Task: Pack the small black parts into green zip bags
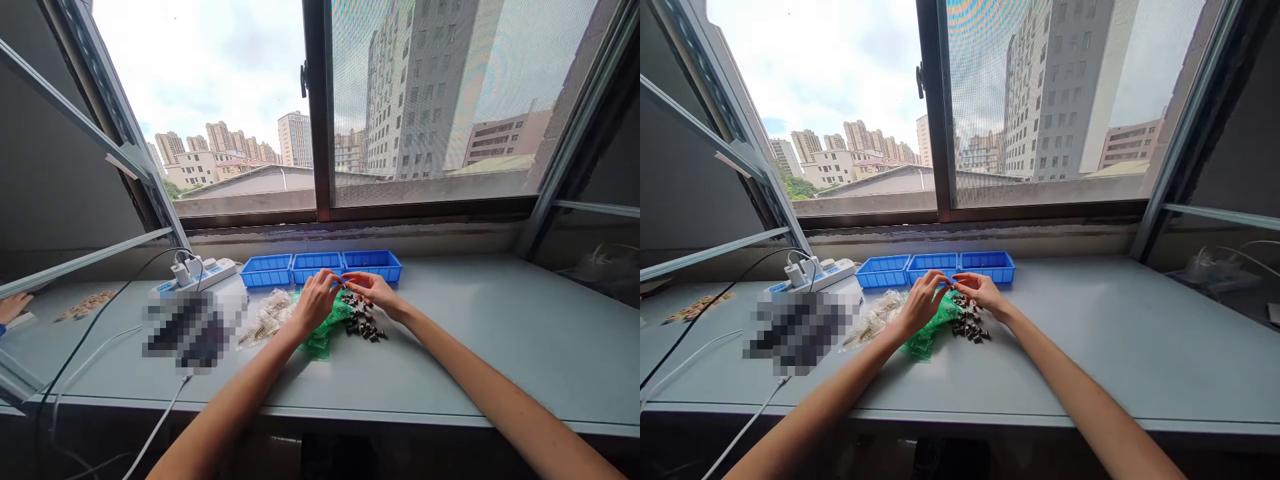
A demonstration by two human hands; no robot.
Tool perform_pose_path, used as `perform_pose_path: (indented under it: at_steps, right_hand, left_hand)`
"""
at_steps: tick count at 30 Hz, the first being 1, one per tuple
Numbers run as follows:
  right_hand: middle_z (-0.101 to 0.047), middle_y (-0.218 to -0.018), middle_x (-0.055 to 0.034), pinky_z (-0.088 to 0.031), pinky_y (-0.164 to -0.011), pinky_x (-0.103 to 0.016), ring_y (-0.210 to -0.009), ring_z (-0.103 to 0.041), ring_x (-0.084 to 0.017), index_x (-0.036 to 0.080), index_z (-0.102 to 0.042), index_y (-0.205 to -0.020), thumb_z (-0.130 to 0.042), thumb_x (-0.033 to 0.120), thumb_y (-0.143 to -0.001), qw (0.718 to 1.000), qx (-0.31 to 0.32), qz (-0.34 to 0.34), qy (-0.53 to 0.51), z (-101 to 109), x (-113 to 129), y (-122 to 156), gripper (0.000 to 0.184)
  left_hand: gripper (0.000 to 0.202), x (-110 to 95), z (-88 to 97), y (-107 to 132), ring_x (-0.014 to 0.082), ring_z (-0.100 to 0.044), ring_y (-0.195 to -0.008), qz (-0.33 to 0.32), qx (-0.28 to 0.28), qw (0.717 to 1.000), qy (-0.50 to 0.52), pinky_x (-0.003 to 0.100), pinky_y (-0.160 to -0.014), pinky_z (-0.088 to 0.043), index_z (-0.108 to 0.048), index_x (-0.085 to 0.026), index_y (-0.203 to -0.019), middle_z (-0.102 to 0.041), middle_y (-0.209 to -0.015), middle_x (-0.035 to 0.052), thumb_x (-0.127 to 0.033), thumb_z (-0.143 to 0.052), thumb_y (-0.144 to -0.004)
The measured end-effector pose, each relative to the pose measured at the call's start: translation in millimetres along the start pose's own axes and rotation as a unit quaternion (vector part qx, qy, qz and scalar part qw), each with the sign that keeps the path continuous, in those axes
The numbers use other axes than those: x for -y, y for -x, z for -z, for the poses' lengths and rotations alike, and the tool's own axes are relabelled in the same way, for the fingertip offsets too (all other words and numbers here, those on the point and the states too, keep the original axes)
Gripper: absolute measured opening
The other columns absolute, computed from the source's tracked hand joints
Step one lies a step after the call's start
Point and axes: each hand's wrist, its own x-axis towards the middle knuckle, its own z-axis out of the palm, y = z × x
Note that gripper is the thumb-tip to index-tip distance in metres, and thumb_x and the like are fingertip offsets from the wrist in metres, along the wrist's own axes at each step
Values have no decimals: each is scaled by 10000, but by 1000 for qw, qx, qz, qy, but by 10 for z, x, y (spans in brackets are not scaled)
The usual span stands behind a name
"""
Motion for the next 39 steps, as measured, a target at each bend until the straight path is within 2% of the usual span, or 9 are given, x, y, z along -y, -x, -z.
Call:
perform_pose_path:
  at_steps: [4,9,11,16,19,23,30,35,39]
  right_hand:
    - [-671,-851,-42,-284,-387,-189,-479,-442,-49,191,-686,-945,-741,443,-583,1000,14,1,-8,-10,34,13,444]
    - [-614,-664,7,-260,-396,-185,-474,-419,-49,186,-693,-940,-735,461,-583,998,52,12,-16,-42,74,40,452]
    - [-610,-658,13,-255,-389,-185,-460,-406,-45,186,-689,-938,-732,468,-582,998,50,14,-20,-48,80,42,457]
    - [-610,-636,9,-266,-365,-185,-415,-374,-30,155,-675,-741,-713,560,-536,1000,14,4,-14,-59,60,28,456]
    - [-581,-579,23,-278,-348,-187,-385,-361,-26,152,-638,-647,-710,615,-467,1000,-24,-1,-15,-44,35,-2,502]
    - [-587,-592,7,-314,-335,-199,-378,-383,-37,154,-614,-632,-684,670,-406,991,-133,16,-13,58,-9,-69,567]
    - [-609,-664,-37,-387,-332,-222,-397,-454,-72,162,-608,-705,-648,647,-500,957,-285,46,21,304,-127,-160,528]
    - [-656,-801,-59,-433,-349,-237,-427,-514,-93,170,-638,-830,-616,567,-605,941,-325,73,60,369,-154,-180,456]
    - [-665,-787,-61,-426,-342,-244,-422,-526,-108,168,-646,-822,-599,539,-636,936,-329,83,94,369,-171,-184,419]
  left_hand:
    - [77,-14,5,-9,160,-568,-832,-4,-10,1000,3,293,-715,-431,-482,-194,-958,-574,-970,34,-225,-426,-915]
    - [96,-21,9,-19,156,-563,-824,-8,-26,1000,10,286,-710,-432,-475,-191,-964,-569,-971,36,-227,-394,-926]
    - [109,-20,10,-20,152,-563,-833,-3,-29,1000,11,282,-717,-432,-484,-192,-969,-563,-978,38,-233,-392,-928]
    - [132,0,6,-10,151,-568,-828,5,14,1000,7,293,-730,-437,-546,-192,-917,-554,-966,31,-294,-465,-900]
    - [147,19,8,-6,148,-569,-797,10,26,1000,-1,306,-730,-442,-589,-191,-870,-549,-981,32,-320,-518,-870]
    - [104,38,15,-11,134,-565,-760,9,20,1000,-8,307,-730,-451,-637,-198,-783,-537,-1036,32,-288,-598,-818]
    - [101,54,-6,-12,115,-566,-700,-6,8,1000,-26,293,-688,-468,-678,-214,-770,-548,-1046,27,-213,-590,-820]
    - [85,58,9,-10,116,-569,-704,-6,3,1000,-24,299,-703,-469,-673,-211,-750,-545,-1070,30,-223,-609,-804]
    - [118,41,34,-16,130,-573,-734,-1,3,1000,-26,294,-684,-465,-652,-195,-705,-545,-1063,38,-264,-621,-796]
